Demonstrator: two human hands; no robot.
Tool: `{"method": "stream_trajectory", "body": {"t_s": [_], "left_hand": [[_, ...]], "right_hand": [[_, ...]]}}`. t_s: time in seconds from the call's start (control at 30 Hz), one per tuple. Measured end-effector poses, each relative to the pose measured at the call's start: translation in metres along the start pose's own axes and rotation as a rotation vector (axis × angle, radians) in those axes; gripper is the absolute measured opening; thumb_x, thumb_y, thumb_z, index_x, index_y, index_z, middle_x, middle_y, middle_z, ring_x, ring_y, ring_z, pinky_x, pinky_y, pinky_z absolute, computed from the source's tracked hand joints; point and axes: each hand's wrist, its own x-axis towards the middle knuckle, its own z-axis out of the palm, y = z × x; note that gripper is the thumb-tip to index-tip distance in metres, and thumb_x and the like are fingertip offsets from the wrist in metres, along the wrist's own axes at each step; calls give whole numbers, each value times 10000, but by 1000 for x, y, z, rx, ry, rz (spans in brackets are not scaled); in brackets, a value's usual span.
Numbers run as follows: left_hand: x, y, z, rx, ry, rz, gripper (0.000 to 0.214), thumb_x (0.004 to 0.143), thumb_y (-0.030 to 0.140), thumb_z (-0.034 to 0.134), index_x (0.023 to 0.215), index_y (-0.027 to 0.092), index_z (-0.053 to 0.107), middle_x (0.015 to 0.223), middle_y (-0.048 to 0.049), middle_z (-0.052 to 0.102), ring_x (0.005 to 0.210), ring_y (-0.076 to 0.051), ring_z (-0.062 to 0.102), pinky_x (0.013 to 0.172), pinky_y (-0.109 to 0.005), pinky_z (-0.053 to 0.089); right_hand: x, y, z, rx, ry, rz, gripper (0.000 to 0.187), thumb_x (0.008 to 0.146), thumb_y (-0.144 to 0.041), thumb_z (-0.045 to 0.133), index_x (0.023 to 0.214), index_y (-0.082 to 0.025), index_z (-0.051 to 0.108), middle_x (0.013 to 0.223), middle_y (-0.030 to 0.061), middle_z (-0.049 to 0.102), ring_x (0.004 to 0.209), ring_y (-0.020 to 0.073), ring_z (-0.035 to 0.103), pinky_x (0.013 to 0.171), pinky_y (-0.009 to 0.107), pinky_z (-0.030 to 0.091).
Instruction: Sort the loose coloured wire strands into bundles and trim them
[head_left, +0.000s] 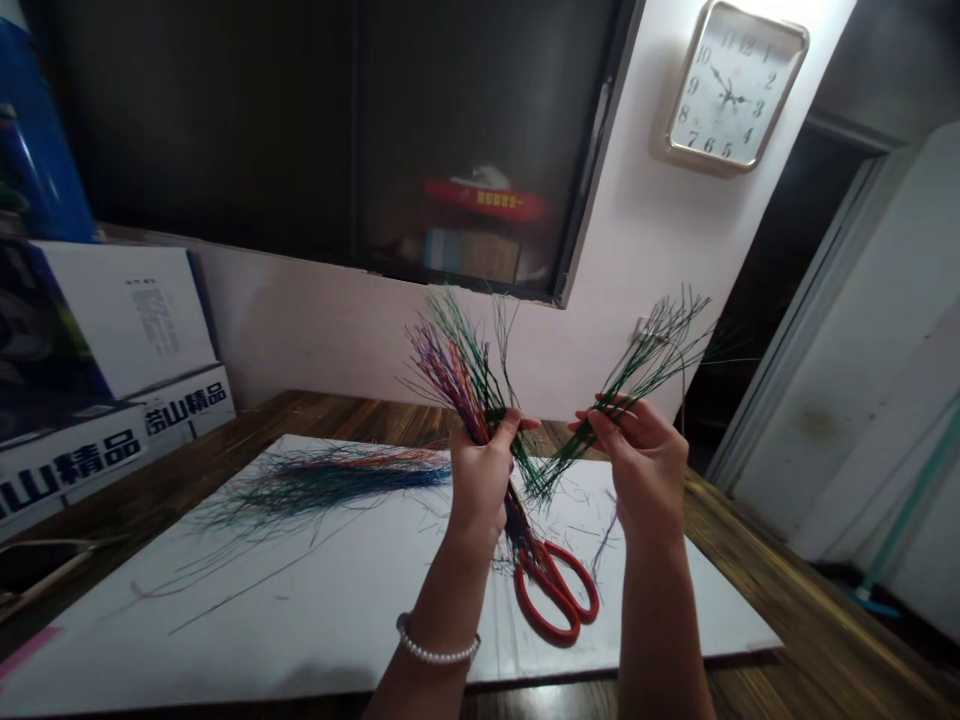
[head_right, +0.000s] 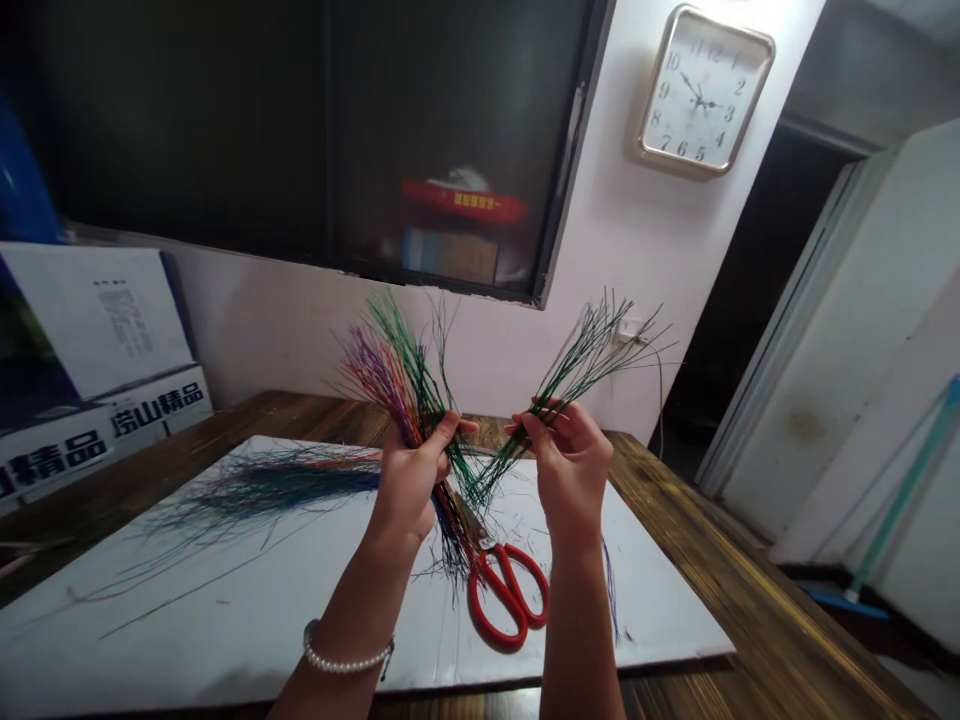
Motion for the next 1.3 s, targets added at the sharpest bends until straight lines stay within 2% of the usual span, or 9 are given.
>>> {"method": "stream_trajectory", "body": {"t_s": [0.13, 0.23, 0.33, 0.47, 0.73, 0.9, 1.0, 1.1, 1.3], "left_hand": [[5, -1, -8, 76, -46, -8, 242, 681, 360, 722, 646, 122, 698, 558, -19, 635, 366, -25, 237, 382, -200, 168], [7, -3, -10, 134, -83, -7, 211, 682, 337, 719, 632, 133, 701, 635, -50, 687, 396, -57, 377, 424, -206, 277], [7, -4, -9, 185, -114, -5, 183, 685, 313, 710, 610, 147, 702, 656, -62, 706, 510, -118, 535, 523, -227, 381], [7, -5, -7, 239, -130, -1, 177, 705, 282, 683, 574, 163, 693, 649, -55, 704, 671, -170, 618, 636, -246, 430], [7, 0, -11, 298, -147, -27, 168, 712, 257, 675, 573, 164, 683, 621, -44, 699, 662, -174, 634, 638, -255, 451], [2, -2, -3, 282, -196, -61, 44, 669, 178, 715, 708, 160, 709, 654, -30, 715, 655, -178, 654, 630, -253, 469], [2, -8, 0, 266, -165, -56, 86, 679, 185, 712, 763, 165, 707, 731, -30, 728, 690, -176, 660, 640, -249, 469], [3, -11, -1, 250, -130, -42, 60, 701, 207, 698, 744, 166, 698, 701, -26, 717, 667, -164, 650, 636, -244, 460], [5, -9, -4, 192, -132, -43, 94, 700, 264, 703, 709, 172, 692, 650, -17, 692, 527, -107, 558, 504, -206, 376]], "right_hand": [[1, 1, -3, -32, -41, 27, 213, 663, -211, 743, 848, -142, 663, 678, 31, 715, 595, 176, 693, 578, 293, 569], [1, 2, -2, -94, -107, 66, 195, 663, -216, 733, 834, -153, 664, 689, 28, 712, 613, 175, 688, 576, 282, 562], [2, 3, -2, -156, -158, 89, 193, 664, -219, 720, 836, -152, 663, 673, 27, 699, 609, 182, 680, 573, 292, 561], [4, 7, -6, -194, -211, 115, 189, 671, -205, 704, 845, -150, 659, 660, 27, 689, 593, 187, 678, 567, 296, 562], [1, 4, -4, -95, -233, 169, 188, 667, -209, 725, 837, -153, 666, 685, 15, 689, 620, 161, 675, 585, 268, 567], [-3, 4, 6, -42, -242, 156, 184, 671, -232, 731, 819, -155, 654, 703, 27, 694, 590, 153, 654, 509, 251, 539], [-5, 5, 11, -29, -231, 143, 167, 682, -239, 724, 801, -159, 636, 694, 24, 685, 603, 153, 650, 498, 242, 525], [-5, 6, 12, 1, -213, 130, 149, 693, -237, 711, 776, -165, 609, 671, 11, 664, 597, 154, 646, 506, 252, 526], [-2, 9, 10, 9, -187, 141, 125, 701, -196, 680, 757, -173, 570, 665, -8, 618, 610, 125, 607, 542, 228, 501]]}}
